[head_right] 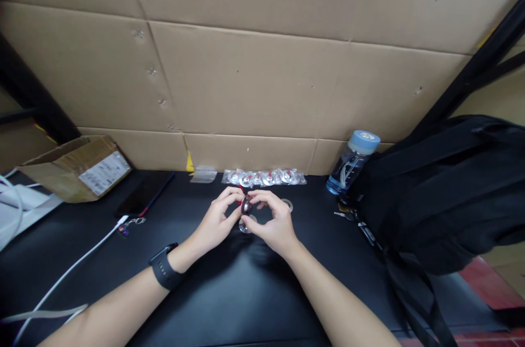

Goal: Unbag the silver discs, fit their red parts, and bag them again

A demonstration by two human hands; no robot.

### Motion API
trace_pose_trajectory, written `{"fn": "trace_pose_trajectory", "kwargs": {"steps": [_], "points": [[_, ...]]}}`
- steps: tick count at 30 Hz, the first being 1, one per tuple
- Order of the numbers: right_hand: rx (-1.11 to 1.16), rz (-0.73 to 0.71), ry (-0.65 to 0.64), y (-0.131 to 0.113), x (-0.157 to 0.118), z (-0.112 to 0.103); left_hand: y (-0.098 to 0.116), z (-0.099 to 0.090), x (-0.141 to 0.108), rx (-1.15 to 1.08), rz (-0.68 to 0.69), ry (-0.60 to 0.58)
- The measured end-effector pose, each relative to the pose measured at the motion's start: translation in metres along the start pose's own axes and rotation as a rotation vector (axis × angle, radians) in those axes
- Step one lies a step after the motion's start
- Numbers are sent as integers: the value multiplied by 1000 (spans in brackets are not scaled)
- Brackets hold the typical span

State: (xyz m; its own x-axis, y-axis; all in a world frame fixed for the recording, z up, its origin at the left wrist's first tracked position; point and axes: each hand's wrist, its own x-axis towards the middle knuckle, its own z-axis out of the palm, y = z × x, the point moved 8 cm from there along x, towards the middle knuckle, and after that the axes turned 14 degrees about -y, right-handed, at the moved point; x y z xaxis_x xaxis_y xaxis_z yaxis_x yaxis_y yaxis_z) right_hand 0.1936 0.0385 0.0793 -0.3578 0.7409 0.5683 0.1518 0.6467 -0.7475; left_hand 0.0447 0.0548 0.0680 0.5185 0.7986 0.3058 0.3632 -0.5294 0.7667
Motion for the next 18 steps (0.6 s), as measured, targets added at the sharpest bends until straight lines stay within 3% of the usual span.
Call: {"fn": "trace_pose_trajectory", "kwargs": {"steps": [5,9,13,18], "points": [[18,-13,-6,-1,-1,-1,-8,5,4,-253,46,-2],[24,-31,-6,-4,-1,-1,-10,10,4,-292,36,-16],[12,-7,6,-1,-1,-1,-2,7,0,-190,38,14],[136,101,-25,14,-1,2,11,-4,-7,118,31,79]]}}
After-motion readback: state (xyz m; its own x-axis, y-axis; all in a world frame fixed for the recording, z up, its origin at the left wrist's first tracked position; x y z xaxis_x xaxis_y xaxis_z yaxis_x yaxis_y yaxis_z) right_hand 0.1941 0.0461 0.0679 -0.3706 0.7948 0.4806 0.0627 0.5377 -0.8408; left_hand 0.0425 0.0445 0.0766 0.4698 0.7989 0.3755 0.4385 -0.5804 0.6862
